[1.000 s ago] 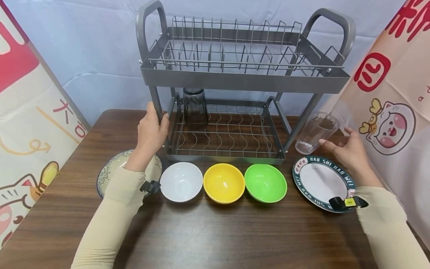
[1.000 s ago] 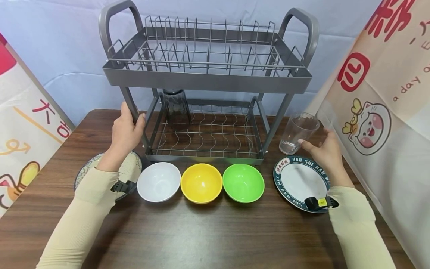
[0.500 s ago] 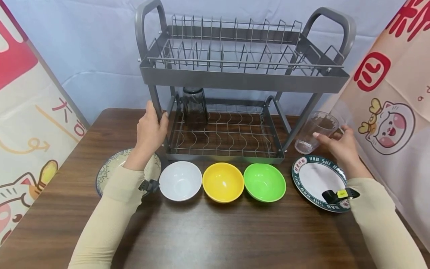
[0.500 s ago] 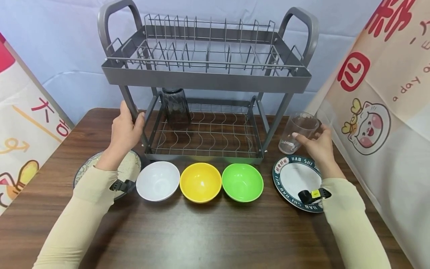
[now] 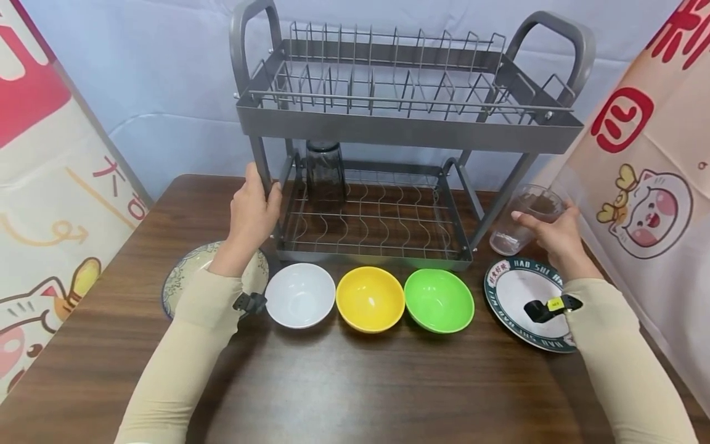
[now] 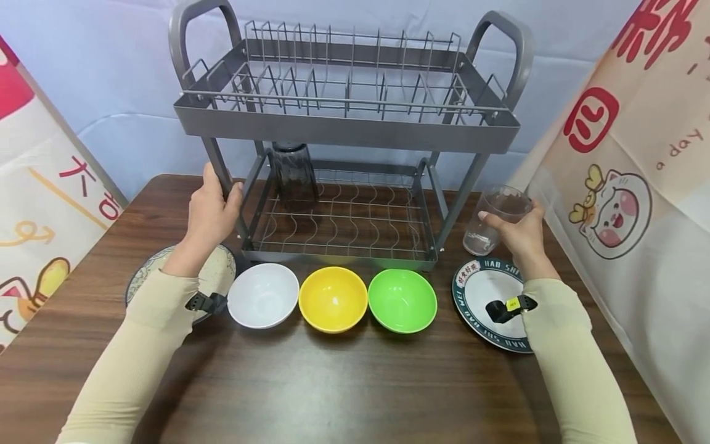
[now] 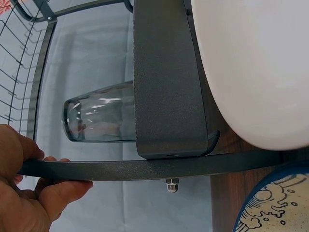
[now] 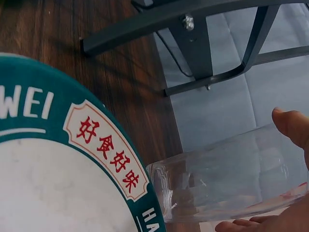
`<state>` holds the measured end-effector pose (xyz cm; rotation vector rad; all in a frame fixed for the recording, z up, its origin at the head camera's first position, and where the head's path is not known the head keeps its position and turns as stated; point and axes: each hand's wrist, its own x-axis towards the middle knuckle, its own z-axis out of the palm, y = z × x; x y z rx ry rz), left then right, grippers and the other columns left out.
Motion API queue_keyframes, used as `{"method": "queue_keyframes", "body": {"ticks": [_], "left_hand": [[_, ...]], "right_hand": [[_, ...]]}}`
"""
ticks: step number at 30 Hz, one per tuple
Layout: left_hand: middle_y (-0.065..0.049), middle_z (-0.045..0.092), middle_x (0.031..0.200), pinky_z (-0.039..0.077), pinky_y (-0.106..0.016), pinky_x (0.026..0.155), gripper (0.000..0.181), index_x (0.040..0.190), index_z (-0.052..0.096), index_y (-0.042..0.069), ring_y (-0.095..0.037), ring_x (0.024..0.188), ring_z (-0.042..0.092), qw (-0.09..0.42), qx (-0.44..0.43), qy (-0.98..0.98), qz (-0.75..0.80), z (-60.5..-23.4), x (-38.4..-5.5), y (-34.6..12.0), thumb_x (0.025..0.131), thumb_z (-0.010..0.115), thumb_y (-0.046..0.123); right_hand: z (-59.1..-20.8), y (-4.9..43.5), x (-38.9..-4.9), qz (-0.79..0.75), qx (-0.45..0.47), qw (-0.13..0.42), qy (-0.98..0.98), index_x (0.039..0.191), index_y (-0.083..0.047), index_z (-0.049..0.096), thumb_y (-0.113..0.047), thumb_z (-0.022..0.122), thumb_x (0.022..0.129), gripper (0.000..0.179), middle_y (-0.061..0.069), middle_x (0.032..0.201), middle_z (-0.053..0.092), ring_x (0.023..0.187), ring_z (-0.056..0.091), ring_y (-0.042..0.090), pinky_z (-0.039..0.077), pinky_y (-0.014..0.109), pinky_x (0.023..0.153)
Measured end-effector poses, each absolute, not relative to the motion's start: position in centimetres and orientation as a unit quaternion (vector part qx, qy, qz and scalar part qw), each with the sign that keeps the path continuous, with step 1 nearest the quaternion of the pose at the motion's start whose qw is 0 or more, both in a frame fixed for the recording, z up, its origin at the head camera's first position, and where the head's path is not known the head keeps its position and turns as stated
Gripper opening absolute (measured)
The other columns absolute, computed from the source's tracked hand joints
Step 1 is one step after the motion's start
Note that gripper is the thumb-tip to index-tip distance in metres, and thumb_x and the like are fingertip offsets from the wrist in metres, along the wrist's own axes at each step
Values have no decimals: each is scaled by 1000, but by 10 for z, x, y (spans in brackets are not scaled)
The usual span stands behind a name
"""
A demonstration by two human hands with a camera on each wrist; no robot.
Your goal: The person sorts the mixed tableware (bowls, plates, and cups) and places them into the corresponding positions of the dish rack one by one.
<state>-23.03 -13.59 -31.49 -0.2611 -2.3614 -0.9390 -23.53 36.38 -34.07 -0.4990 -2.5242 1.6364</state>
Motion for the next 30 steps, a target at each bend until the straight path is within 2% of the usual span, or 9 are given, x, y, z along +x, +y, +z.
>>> {"method": "queue_keyframes", "body": {"ticks": [4,7,11,15,19,25,27,30], "left_hand": [[-15,53,73,46,-46,56,22,108,40,-2,-33,62,57,289,-98,-885,-351,-315,-230,-135,96,47,16],[-15,53,73,46,-47,58,22,107,40,-2,-33,63,57,284,-94,-887,-351,-315,-230,-134,97,47,16],[-15,54,74,46,-47,58,22,107,40,-2,-34,63,57,281,-90,-888,-351,-314,-230,-134,97,47,16],[-15,54,74,46,-46,58,22,107,40,-2,-33,63,57,280,-89,-888,-353,-314,-231,-135,97,47,16],[-15,53,74,47,-47,58,21,106,40,-2,-34,63,57,280,-90,-887,-356,-315,-231,-135,96,47,15],[-15,53,73,46,-47,58,21,106,41,-3,-34,63,57,288,-96,-884,-356,-315,-232,-135,96,48,13],[-15,53,73,46,-47,57,21,106,41,-3,-34,63,57,288,-96,-885,-354,-314,-232,-135,96,48,14],[-15,54,74,46,-47,57,22,107,41,-3,-34,62,57,287,-95,-886,-352,-315,-232,-135,96,48,15]], "right_hand": [[-364,387,-255,528,-182,59,-827,145,-19,-18,-50,73,73,120,19,150,2,132,22,38,33,49,96],[-384,408,-271,534,-178,70,-824,146,-25,-11,-49,77,70,118,16,149,9,129,28,34,40,45,91],[-404,427,-289,541,-165,82,-820,145,-29,-4,-48,79,68,115,15,147,14,127,30,35,41,47,90],[-412,433,-296,538,-164,86,-822,146,-30,-4,-53,79,64,119,16,148,11,128,29,38,38,49,92],[-401,423,-287,536,-171,84,-823,146,-28,-1,-53,78,65,116,16,147,14,128,30,36,39,47,92],[-359,384,-254,536,-161,79,-825,148,-18,8,-46,74,75,102,18,146,21,125,33,37,38,51,93],[-348,375,-246,537,-156,72,-826,149,-14,5,-46,72,76,104,22,147,17,126,31,40,36,52,95],[-340,369,-241,544,-178,65,-818,149,-15,-1,-48,73,74,110,21,149,11,128,30,38,34,49,97]]}}
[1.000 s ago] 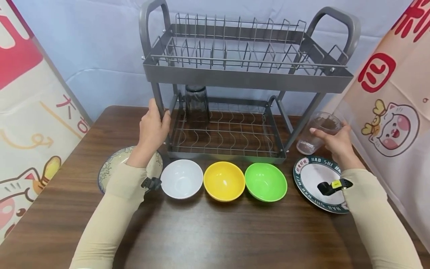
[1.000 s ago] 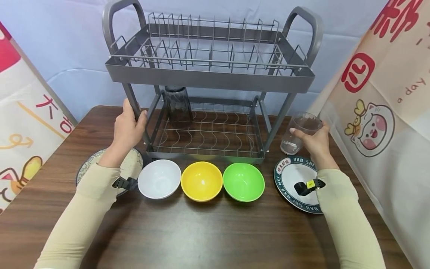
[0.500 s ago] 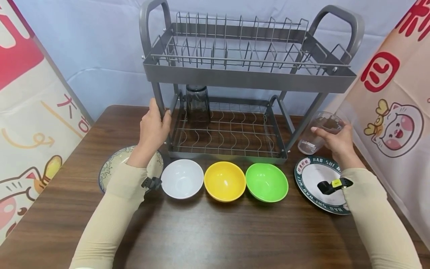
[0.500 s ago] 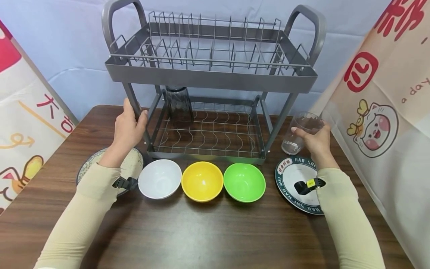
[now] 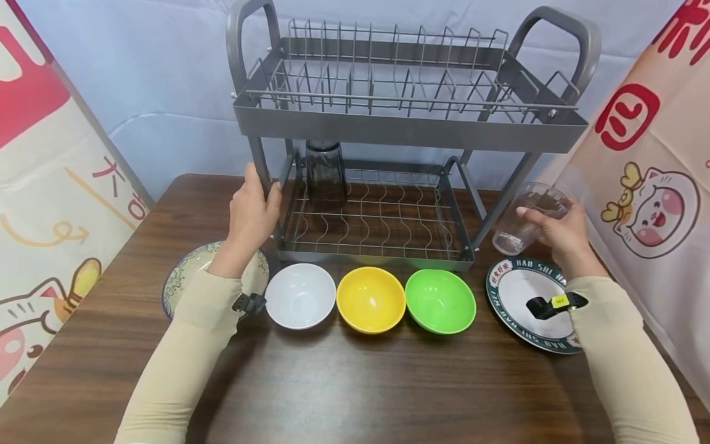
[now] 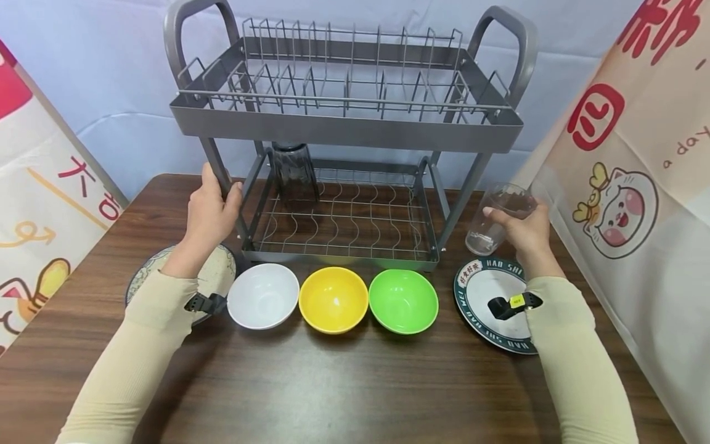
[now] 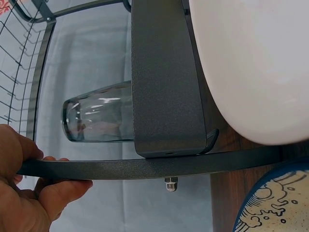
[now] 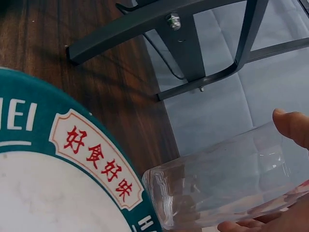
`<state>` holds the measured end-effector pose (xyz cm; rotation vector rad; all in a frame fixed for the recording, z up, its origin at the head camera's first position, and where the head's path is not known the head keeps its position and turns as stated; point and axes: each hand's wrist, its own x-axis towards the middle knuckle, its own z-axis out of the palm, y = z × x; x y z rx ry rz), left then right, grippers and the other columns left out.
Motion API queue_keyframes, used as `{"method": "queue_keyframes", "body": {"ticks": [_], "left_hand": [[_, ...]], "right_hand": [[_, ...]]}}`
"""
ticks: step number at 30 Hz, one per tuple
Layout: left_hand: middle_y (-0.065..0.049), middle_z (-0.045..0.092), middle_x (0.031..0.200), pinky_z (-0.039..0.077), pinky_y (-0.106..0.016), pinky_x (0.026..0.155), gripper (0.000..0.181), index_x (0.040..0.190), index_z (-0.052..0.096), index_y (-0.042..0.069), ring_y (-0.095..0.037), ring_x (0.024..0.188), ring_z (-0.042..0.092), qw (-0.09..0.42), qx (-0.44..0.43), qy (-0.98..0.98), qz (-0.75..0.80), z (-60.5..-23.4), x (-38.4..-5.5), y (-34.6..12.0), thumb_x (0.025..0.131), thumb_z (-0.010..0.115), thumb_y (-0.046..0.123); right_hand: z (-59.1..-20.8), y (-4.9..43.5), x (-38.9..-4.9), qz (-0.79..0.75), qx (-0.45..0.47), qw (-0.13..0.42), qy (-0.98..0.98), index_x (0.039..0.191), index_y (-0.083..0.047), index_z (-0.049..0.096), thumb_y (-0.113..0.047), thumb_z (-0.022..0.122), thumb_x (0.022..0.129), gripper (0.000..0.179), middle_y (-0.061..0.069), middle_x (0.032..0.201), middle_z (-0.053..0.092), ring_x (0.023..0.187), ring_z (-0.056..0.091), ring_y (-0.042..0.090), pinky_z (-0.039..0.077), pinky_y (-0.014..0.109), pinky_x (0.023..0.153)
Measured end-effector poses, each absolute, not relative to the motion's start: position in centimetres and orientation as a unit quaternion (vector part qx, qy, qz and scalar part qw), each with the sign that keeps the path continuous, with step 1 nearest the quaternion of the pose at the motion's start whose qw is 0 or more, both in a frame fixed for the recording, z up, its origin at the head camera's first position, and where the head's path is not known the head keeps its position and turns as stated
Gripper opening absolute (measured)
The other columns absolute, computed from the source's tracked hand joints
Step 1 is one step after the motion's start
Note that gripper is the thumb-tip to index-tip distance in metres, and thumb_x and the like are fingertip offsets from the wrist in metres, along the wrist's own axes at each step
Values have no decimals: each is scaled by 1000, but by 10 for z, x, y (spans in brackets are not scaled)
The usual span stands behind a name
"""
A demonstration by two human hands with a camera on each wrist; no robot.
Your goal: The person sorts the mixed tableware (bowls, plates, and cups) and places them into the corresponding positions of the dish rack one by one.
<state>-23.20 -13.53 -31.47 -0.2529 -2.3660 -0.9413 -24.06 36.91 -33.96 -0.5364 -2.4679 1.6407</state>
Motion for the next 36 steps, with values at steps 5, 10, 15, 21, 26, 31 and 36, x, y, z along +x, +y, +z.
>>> {"method": "queue_keyframes", "body": {"ticks": [5,10,15,21,26,31,36], "left_hand": [[-15,53,74,46,-46,56,23,108,40,-2,-34,62,57,284,-92,-888,-351,-316,-232,-136,97,47,17],[-15,53,73,46,-46,56,22,107,40,-2,-33,61,57,282,-92,-888,-352,-315,-233,-135,97,47,16],[-15,53,72,46,-47,56,22,107,40,-2,-34,61,56,282,-94,-887,-353,-316,-233,-135,96,48,15],[-14,52,71,46,-46,56,20,106,40,-2,-33,61,56,286,-95,-886,-352,-316,-233,-135,96,47,14],[-13,52,70,46,-46,55,20,105,40,-3,-34,60,56,286,-95,-885,-354,-316,-233,-135,96,47,13],[-14,53,71,46,-46,56,19,105,40,-3,-34,60,56,285,-93,-885,-356,-315,-233,-135,95,47,12],[-13,52,69,45,-46,55,16,103,40,-1,-33,59,54,283,-91,-886,-356,-315,-233,-135,93,45,9]], "right_hand": [[-331,368,-237,554,-190,71,-807,148,-20,-3,-49,73,73,111,17,151,6,128,28,34,32,46,100],[-324,372,-235,558,-188,82,-804,149,-23,1,-44,73,75,106,14,152,5,128,27,32,33,44,99],[-317,373,-229,554,-180,88,-808,149,-22,2,-43,73,76,103,13,153,6,130,25,32,33,44,97],[-314,371,-228,546,-173,100,-813,149,-23,5,-43,72,77,100,12,152,10,131,24,32,33,46,98],[-313,371,-226,544,-166,88,-818,149,-24,2,-45,71,77,102,15,152,9,132,24,34,32,48,98],[-312,371,-224,548,-165,83,-816,149,-24,2,-42,71,78,101,16,151,10,131,26,32,32,47,98],[-310,370,-218,549,-154,86,-817,149,-23,4,-38,72,78,100,17,151,11,129,30,31,36,39,94]]}}
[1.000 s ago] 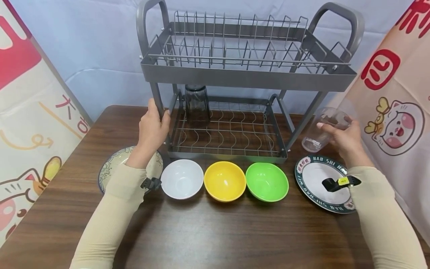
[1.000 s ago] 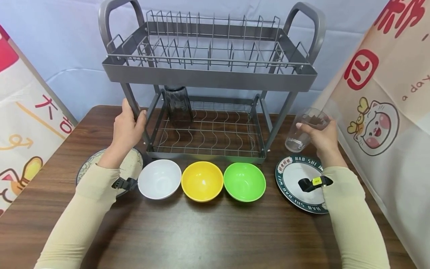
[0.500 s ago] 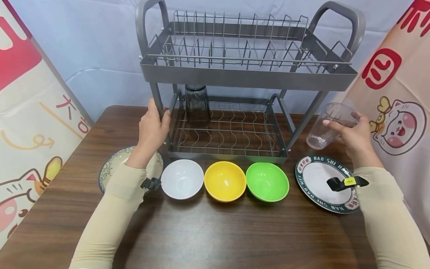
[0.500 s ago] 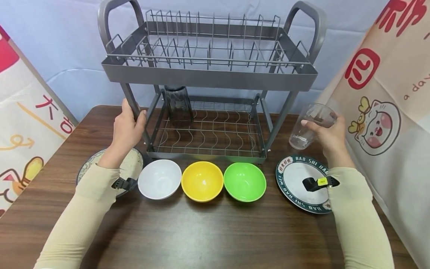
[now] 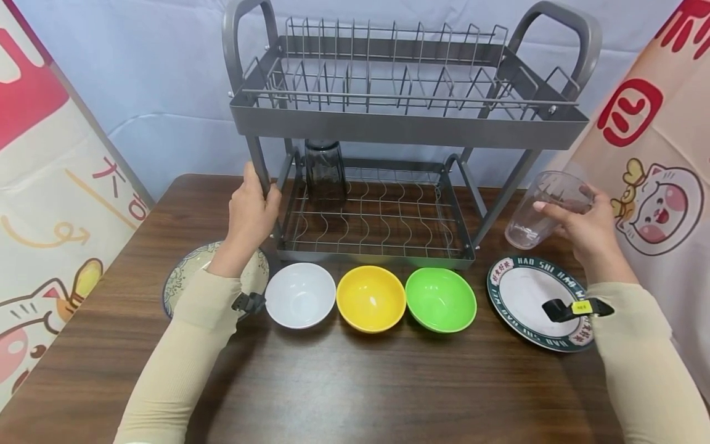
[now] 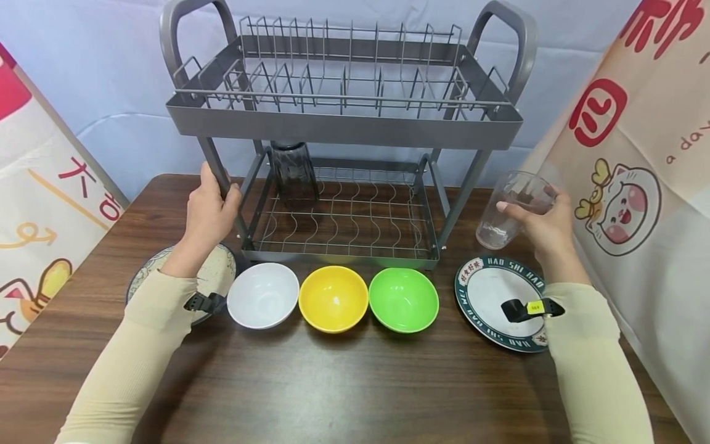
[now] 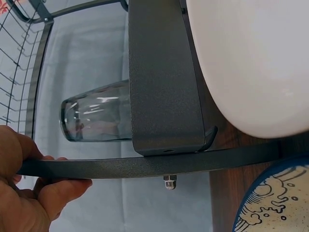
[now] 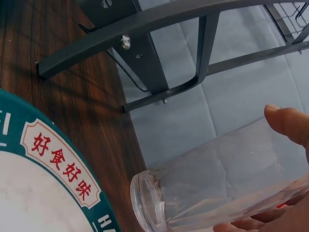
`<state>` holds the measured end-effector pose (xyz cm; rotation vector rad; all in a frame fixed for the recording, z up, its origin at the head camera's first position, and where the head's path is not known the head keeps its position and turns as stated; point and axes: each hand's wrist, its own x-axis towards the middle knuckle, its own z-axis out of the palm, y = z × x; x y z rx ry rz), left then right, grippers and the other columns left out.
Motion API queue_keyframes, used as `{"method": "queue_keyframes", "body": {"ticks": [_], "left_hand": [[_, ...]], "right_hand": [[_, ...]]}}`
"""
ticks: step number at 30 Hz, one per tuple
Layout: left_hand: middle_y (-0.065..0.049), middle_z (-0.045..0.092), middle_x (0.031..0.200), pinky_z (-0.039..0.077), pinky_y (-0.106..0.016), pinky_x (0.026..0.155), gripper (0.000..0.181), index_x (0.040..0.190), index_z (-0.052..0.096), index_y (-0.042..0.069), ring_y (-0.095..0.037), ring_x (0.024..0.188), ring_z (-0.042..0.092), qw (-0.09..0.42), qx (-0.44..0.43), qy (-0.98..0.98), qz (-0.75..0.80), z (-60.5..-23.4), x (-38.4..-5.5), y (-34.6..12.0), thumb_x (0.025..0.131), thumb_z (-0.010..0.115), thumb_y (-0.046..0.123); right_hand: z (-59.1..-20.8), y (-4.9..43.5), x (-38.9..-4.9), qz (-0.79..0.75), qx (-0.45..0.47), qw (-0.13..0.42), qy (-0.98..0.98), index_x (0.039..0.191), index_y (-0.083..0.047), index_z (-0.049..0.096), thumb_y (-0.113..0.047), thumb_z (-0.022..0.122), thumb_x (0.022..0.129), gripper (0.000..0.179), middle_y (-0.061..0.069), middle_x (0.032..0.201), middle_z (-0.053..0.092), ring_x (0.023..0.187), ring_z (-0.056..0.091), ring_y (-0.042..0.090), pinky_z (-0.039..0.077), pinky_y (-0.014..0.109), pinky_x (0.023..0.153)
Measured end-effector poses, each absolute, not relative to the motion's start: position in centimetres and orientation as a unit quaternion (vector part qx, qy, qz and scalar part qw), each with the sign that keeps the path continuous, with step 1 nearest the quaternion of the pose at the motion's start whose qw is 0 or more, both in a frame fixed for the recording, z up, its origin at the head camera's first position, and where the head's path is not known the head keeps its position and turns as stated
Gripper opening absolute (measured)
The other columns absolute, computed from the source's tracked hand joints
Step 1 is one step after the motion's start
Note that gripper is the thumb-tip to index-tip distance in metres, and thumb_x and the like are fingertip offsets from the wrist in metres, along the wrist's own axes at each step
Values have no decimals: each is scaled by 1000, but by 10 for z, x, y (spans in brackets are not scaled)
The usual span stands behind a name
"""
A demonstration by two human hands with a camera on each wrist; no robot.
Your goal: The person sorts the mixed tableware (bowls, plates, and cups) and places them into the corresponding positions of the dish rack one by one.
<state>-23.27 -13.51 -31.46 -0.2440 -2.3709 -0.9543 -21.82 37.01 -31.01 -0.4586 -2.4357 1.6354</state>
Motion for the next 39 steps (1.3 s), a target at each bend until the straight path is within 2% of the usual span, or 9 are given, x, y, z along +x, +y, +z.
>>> {"method": "queue_keyframes", "body": {"ticks": [7,13,18,20,25,28,31,34,39], "left_hand": [[-11,49,68,44,-44,55,16,103,39,-1,-31,57,52,278,-93,-886,-360,-316,-233,-136,91,46,8],[-13,50,69,46,-45,56,18,106,39,-2,-32,58,54,277,-105,-885,-358,-315,-233,-138,93,46,9],[-13,50,71,47,-45,59,22,107,37,-1,-31,62,54,253,-122,-887,-365,-312,-231,-140,95,48,13],[-12,49,70,45,-43,59,22,106,37,0,-30,61,53,241,-127,-888,-370,-310,-230,-142,96,49,15],[-11,48,68,42,-39,59,23,101,36,2,-27,61,49,219,-120,-889,-384,-309,-228,-146,95,51,19],[-12,51,72,41,-39,60,23,102,40,1,-26,63,51,221,-119,-888,-385,-310,-227,-147,94,52,19],[-13,57,78,42,-39,61,24,105,45,0,-26,68,54,228,-121,-887,-382,-310,-224,-147,93,55,18],[-12,59,81,44,-39,63,27,109,47,-1,-25,69,56,233,-123,-888,-376,-311,-220,-148,92,57,17],[-15,54,89,42,-39,63,46,126,39,-5,-27,74,53,251,-146,-887,-359,-312,-213,-146,89,60,13]], "right_hand": [[-309,369,-205,567,-140,84,-807,149,-24,7,-35,76,75,103,18,150,13,122,36,28,44,22,78],[-308,368,-194,540,-134,76,-828,149,-25,7,-36,74,76,100,18,150,16,123,36,29,45,18,75],[-305,367,-185,519,-114,81,-843,150,-23,9,-29,73,80,94,21,145,23,108,45,18,46,14,70],[-304,366,-182,499,-111,81,-855,150,-23,9,-31,72,81,94,22,144,24,107,45,18,46,13,70],[-301,361,-176,449,-110,71,-884,150,-24,7,-41,69,81,94,23,145,25,118,36,34,44,22,83],[-299,359,-173,436,-105,68,-891,150,-23,8,-42,69,81,94,22,144,27,120,34,36,40,33,93],[-298,356,-170,434,-97,69,-893,150,-23,9,-40,69,81,93,21,142,30,120,36,36,38,39,94],[-298,355,-166,434,-88,72,-894,150,-24,10,-38,70,81,93,21,140,32,119,38,36,43,29,89],[-299,354,-158,436,-73,80,-893,149,-21,13,-32,73,80,92,20,134,35,110,43,26,44,9,69]]}}
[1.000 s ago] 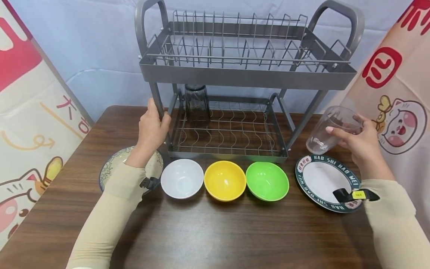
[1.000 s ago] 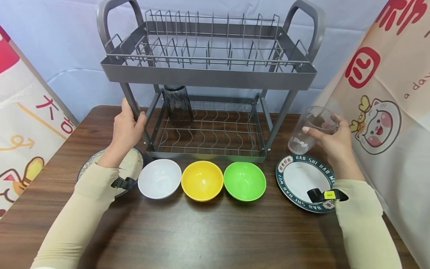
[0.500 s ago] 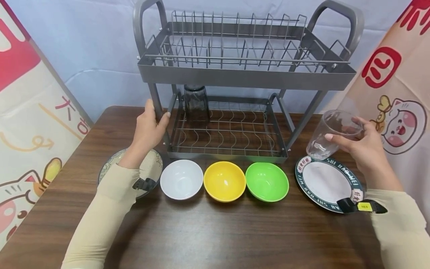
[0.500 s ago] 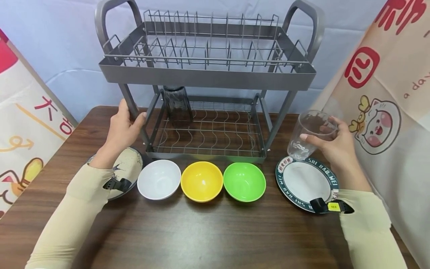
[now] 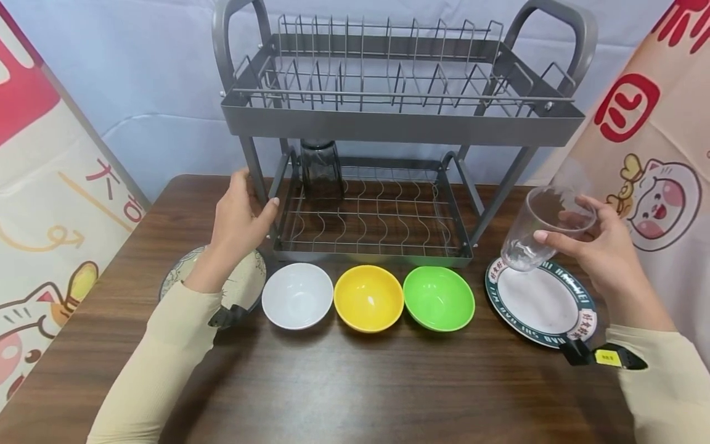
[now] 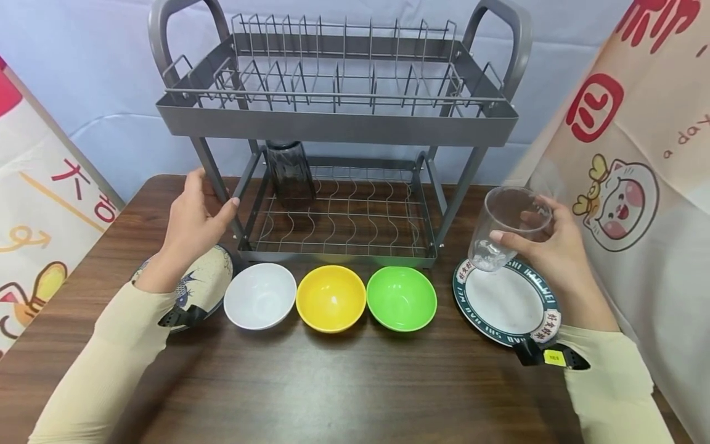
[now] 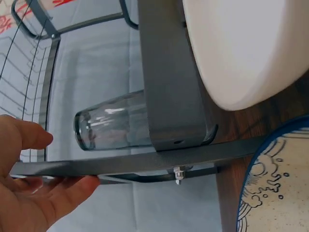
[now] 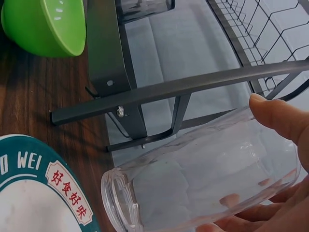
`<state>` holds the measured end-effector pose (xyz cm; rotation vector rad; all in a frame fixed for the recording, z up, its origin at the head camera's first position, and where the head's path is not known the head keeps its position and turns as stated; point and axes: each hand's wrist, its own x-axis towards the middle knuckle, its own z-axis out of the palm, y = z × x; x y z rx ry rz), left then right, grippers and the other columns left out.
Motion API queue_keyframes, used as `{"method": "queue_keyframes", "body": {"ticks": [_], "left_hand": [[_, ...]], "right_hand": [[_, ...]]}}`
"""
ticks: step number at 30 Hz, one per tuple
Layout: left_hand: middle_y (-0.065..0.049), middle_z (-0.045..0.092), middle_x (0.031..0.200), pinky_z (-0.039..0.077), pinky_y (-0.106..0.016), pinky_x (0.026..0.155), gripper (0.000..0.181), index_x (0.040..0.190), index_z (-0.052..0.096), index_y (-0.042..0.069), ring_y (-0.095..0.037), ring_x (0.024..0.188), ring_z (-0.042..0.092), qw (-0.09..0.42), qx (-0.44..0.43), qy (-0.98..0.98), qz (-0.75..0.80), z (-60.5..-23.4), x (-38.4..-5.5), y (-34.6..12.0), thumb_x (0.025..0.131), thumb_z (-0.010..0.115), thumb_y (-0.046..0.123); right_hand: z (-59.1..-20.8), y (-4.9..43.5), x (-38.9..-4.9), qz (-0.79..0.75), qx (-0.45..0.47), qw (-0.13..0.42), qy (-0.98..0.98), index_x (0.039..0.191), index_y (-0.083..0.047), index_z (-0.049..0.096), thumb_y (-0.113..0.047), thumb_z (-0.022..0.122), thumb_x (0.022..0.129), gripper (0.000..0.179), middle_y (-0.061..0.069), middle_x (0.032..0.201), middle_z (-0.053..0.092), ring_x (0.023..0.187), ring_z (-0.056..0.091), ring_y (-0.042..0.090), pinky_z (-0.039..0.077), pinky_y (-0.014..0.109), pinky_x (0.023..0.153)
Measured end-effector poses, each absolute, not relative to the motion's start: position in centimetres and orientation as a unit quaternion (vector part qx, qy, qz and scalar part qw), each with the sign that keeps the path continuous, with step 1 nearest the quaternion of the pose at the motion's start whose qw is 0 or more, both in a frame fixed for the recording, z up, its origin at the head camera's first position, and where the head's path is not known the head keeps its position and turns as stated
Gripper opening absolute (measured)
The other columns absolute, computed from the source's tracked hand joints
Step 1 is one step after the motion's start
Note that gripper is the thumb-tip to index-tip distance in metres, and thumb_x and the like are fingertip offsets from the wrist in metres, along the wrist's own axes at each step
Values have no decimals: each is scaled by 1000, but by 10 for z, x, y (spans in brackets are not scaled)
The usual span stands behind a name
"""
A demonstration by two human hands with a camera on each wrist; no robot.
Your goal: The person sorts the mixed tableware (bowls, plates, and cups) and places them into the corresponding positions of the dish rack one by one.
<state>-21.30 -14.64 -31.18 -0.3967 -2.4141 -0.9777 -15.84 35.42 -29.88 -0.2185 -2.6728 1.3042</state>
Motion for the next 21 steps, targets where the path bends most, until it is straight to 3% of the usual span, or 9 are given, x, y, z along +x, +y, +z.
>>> {"method": "queue_keyframes", "body": {"ticks": [6,11,17,21], "left_hand": [[-19,51,97,38,-42,67,48,127,42,-8,-30,83,47,264,-157,-894,-327,-309,-208,-150,87,61,10],[-22,52,107,40,-49,77,52,130,41,-8,-34,95,50,213,-144,-916,-309,-301,-201,-156,87,62,13],[-25,45,118,38,-52,82,66,138,32,-7,-38,103,47,126,-121,-942,-286,-289,-188,-158,88,62,23],[-26,43,122,35,-54,87,67,138,33,-5,-40,109,44,100,-116,-952,-263,-282,-181,-160,87,62,27]], "right_hand": [[-298,353,-149,439,-56,74,-894,149,-19,14,-27,73,81,90,13,128,39,97,48,5,45,10,66],[-297,354,-143,440,-41,79,-894,148,-17,16,-21,73,82,88,7,123,42,87,52,-8,45,10,66],[-294,352,-136,428,-38,79,-899,147,-20,19,-23,73,82,85,13,127,43,90,50,-9,45,10,66],[-293,349,-132,421,-30,79,-903,147,-20,21,-23,73,82,83,10,125,45,94,47,-3,45,10,66]]}}
